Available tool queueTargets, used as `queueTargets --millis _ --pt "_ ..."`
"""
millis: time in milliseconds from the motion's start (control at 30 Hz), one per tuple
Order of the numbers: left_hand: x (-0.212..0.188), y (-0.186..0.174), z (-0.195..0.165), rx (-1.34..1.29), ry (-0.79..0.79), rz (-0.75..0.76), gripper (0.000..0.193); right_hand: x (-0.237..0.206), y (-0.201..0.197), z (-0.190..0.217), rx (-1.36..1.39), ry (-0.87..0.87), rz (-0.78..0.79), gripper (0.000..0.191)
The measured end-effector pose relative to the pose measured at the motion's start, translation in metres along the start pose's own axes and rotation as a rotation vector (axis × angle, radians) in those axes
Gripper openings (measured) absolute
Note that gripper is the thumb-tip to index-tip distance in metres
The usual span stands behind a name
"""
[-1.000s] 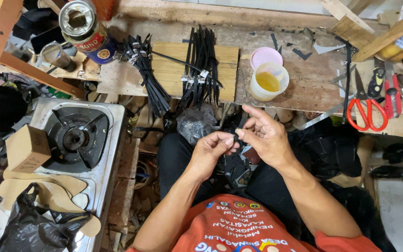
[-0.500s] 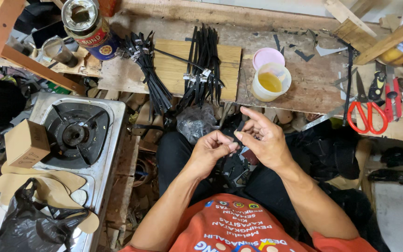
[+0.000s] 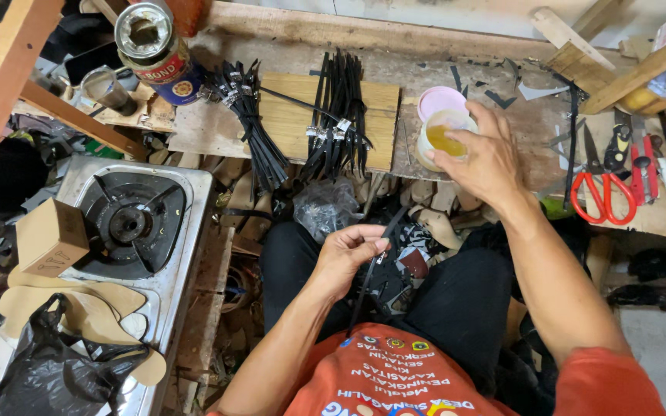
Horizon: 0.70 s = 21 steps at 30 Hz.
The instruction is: The person sits at a cluttered workbench and assembles black straps with metal buckles. They pick up straps, attach buckles, and use a small container of liquid to apply adhesive to the buckle area before pressing the parts together. Finished assemblies are placed on the bench.
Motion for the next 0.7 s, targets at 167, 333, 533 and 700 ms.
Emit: queueTargets --millis 167,333,533,700 --pt "0.003 -0.011 0.015 0.043 0.047 0.003 0.015 0.014 0.023 -0.022 -0.122 0.154 0.368 0.071" --pt "0.006 -0.012 0.017 -0.013 0.092 0.003 0.016 0.016 0.029 -0.033 -0.120 0.171 0.361 0.073" --pt "0.010 0.002 0.001 -0.086 0.103 0.016 0.031 0.014 0.021 -0.029 -0.083 0.110 0.314 0.059" --pt "0.003 0.005 -0.012 -0.144 0.093 0.021 0.033 -0.005 0.005 -0.015 0.185 0.263 0.217 0.035"
Point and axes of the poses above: each hand's wrist, its own x-axis towards the middle knuckle, its own y-axis out of the palm, z = x × y, the point moved 2 cm from there along x, towards the middle knuckle, and after that the axes turned 3 degrees about z, right-handed, at the moved point
